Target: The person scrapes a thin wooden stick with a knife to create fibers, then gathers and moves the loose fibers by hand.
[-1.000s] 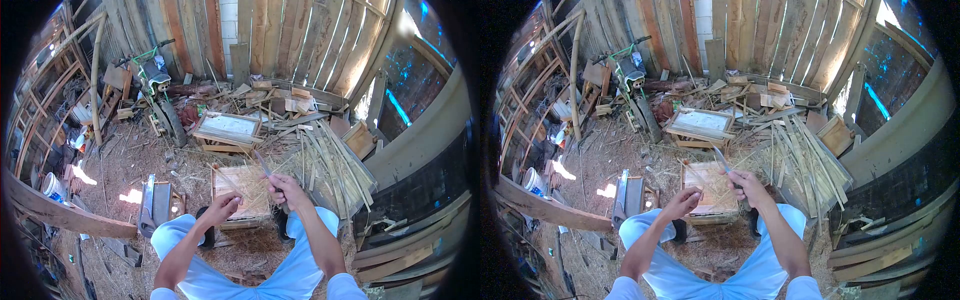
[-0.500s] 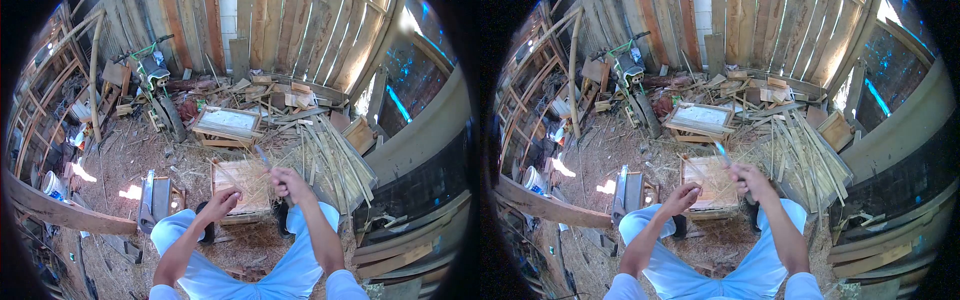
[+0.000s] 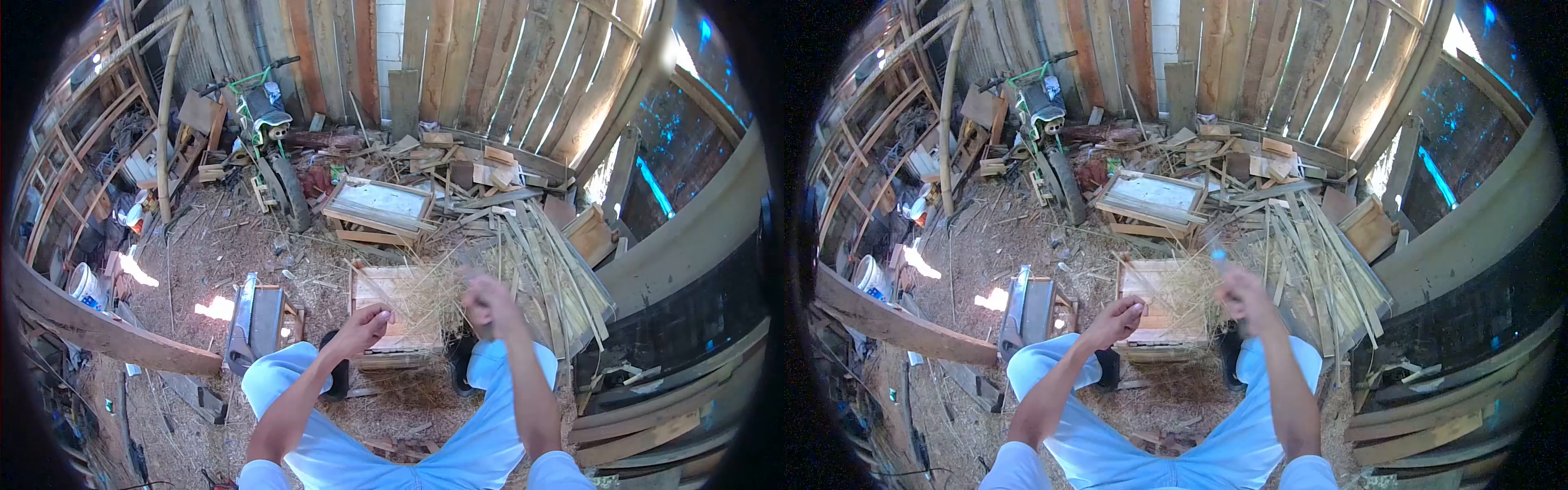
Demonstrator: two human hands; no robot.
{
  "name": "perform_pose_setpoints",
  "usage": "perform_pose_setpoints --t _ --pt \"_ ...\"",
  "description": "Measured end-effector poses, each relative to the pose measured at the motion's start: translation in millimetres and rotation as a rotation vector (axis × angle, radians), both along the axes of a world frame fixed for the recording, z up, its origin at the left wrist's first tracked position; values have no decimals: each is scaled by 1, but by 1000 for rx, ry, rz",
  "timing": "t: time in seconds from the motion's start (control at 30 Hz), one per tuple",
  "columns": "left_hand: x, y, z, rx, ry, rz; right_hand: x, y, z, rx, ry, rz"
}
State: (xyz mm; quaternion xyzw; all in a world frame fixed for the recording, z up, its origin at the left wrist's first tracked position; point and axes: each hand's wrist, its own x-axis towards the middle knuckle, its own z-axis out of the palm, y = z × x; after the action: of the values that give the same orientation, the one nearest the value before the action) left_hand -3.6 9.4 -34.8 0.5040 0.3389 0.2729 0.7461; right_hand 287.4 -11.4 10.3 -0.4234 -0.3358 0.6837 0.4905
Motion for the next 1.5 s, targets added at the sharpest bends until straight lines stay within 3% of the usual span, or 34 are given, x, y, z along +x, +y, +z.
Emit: perform_pose_setpoints --t 0.07,0.2,0.27,0.5,0.7,0.77,0.8,0.93,1.1,1.17,1.3,1.37,1.5 --pt "10 0 4 -45 -14 -40 -46 -7 -2 -26 -116 187" --pt "10 -4 15 -145 -44 -101 -69 -4 -20 -30 -4 393" --pt "6 -6 21 -159 -24 -97 -53 5 -20 -123 170 250" --pt "1 -9 25 -180 -31 -119 4 18 0 -94 258 107" --pt "-10 -10 17 -210 -48 -111 49 26 -2 81 432 -219" --pt "-7 -8 20 -218 -58 -81 31 13 11 32 169 -169" --pt "-2 -6 23 -229 -54 -79 19 7 10 30 125 -27" --pt "13 -6 17 -237 -26 -100 -51 -7 -8 -55 26 272" --pt "8 -5 21 -175 7 -105 -52 4 -24 -124 22 367" --pt "4 -6 21 -157 32 -99 -30 13 -16 -120 215 157" --pt "-5 -12 28 -134 48 -149 26 22 0 -62 311 -31" --pt "-12 -11 20 -195 7 -124 61 30 -12 -1 362 -261" --pt "-16 1 10 -256 -277 56 64 27 -9 123 196 -400"
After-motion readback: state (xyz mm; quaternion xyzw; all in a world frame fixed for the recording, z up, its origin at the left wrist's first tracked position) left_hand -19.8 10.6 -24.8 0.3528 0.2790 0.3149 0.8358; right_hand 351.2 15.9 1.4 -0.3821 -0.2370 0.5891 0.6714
